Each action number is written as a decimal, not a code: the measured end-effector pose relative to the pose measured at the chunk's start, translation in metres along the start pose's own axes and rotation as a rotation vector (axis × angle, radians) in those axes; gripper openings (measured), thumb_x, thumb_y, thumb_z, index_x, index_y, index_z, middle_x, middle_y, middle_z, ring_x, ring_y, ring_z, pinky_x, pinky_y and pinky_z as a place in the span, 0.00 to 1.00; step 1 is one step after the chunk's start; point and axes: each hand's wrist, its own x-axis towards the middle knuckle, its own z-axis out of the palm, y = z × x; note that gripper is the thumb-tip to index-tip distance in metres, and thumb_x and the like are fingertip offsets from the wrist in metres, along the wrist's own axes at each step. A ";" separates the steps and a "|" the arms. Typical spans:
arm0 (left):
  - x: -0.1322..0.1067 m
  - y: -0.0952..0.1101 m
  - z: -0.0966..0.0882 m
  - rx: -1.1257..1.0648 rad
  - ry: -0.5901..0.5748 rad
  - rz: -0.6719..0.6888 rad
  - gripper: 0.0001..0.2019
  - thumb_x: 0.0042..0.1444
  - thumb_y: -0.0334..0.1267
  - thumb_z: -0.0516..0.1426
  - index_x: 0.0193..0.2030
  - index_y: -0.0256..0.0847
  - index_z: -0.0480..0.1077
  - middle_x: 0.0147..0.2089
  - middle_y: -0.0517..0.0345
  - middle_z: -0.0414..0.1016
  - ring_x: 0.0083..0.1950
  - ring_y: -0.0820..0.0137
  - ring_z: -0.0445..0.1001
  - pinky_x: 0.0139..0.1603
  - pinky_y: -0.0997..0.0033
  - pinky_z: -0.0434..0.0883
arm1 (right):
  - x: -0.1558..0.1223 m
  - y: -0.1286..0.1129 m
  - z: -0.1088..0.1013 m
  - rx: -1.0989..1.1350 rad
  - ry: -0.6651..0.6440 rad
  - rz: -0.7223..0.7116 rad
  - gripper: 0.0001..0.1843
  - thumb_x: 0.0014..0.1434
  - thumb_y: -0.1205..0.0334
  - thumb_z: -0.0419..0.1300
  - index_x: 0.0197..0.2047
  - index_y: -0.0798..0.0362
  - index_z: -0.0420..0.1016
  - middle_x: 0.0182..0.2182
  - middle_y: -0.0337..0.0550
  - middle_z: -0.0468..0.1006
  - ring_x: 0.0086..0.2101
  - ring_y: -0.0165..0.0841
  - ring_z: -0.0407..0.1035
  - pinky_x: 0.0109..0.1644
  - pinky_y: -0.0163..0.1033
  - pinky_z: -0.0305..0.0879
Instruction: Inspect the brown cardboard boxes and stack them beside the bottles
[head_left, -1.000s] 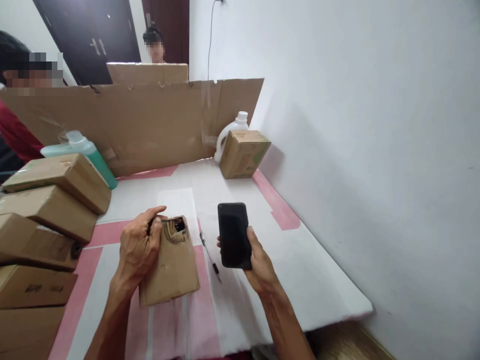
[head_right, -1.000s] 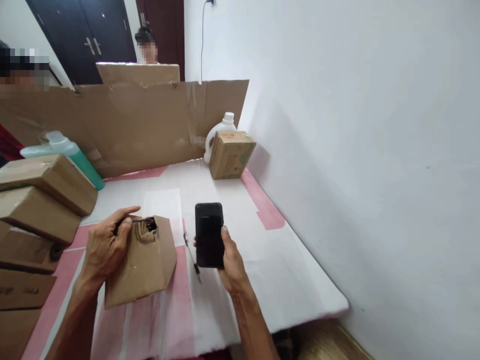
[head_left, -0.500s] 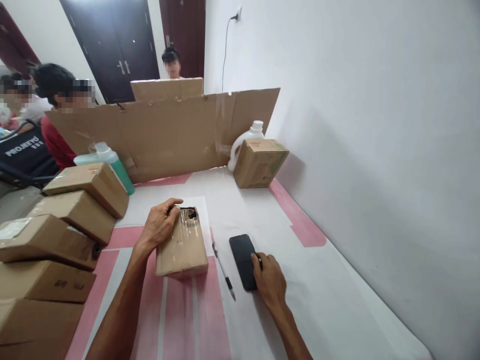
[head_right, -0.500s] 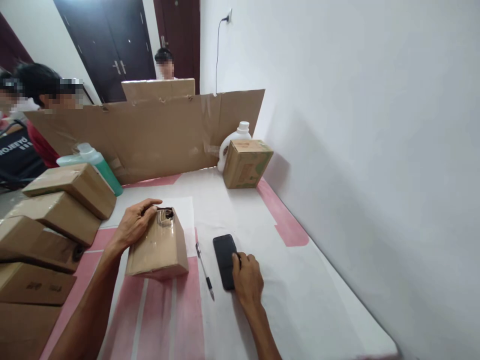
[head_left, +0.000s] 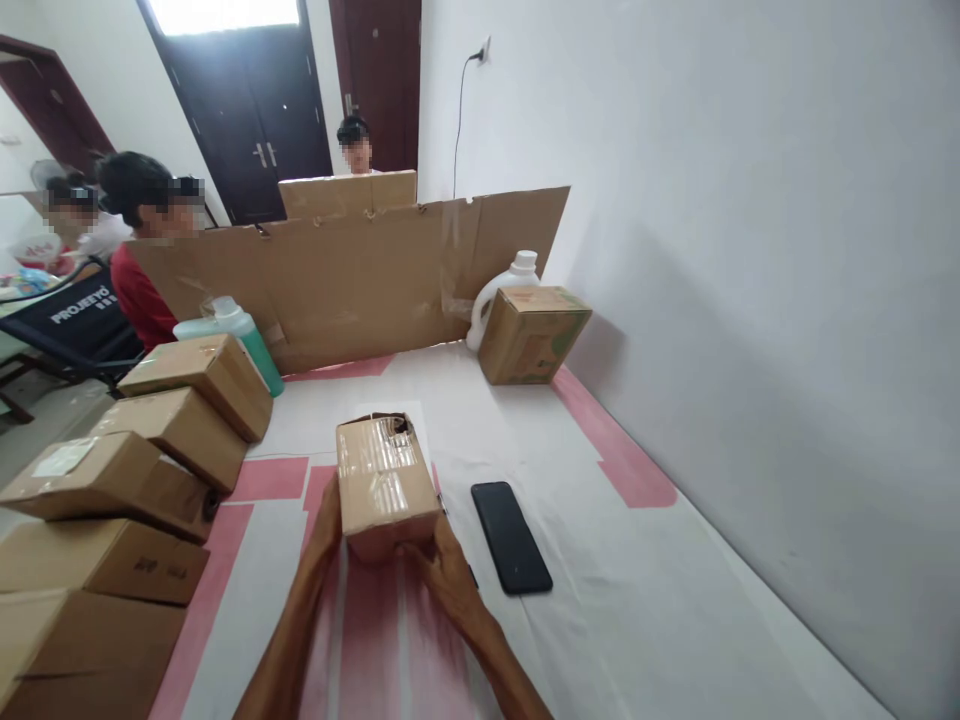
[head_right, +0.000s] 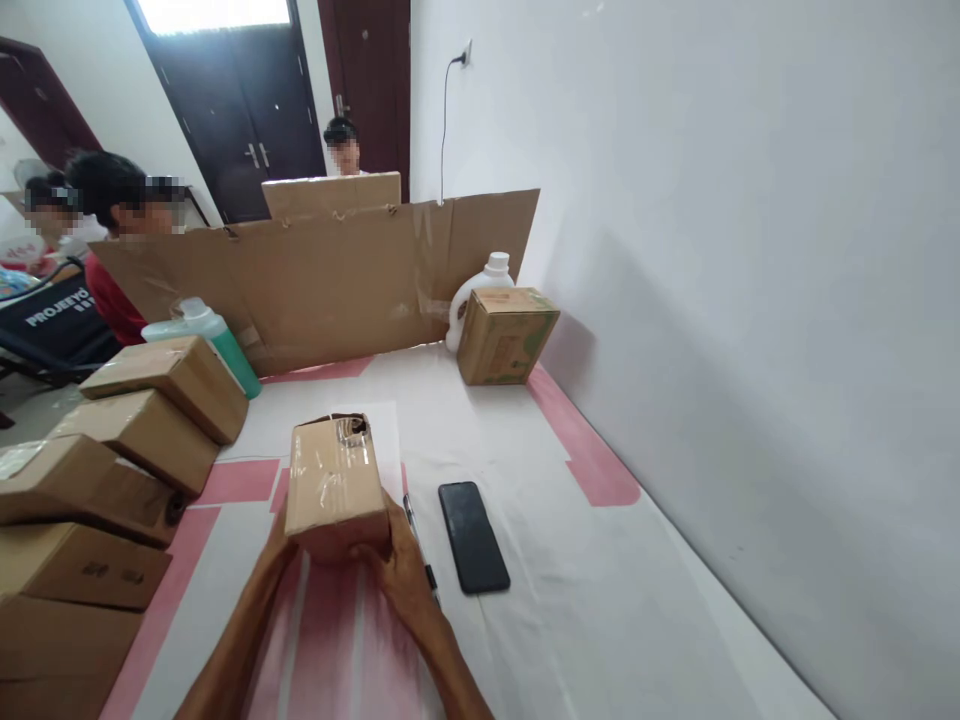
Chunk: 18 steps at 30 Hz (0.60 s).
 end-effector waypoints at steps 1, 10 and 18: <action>-0.015 -0.005 0.003 0.008 0.007 -0.008 0.40 0.64 0.73 0.40 0.53 0.41 0.77 0.47 0.42 0.84 0.56 0.50 0.81 0.54 0.49 0.79 | -0.002 -0.002 0.003 0.043 0.024 0.031 0.33 0.62 0.42 0.66 0.63 0.52 0.72 0.57 0.54 0.78 0.58 0.48 0.71 0.64 0.50 0.66; -0.136 -0.019 -0.056 0.109 0.061 -0.003 0.32 0.69 0.61 0.48 0.70 0.45 0.68 0.72 0.46 0.68 0.74 0.51 0.65 0.73 0.43 0.65 | -0.035 -0.060 -0.013 0.270 0.077 0.291 0.48 0.67 0.35 0.59 0.79 0.44 0.43 0.65 0.54 0.73 0.58 0.46 0.74 0.62 0.52 0.70; -0.151 0.047 -0.078 0.222 0.177 0.172 0.35 0.67 0.59 0.53 0.76 0.46 0.59 0.74 0.47 0.65 0.70 0.47 0.69 0.67 0.47 0.71 | -0.045 -0.080 -0.005 0.340 -0.085 0.366 0.43 0.68 0.28 0.44 0.75 0.47 0.59 0.49 0.54 0.81 0.36 0.43 0.80 0.32 0.44 0.76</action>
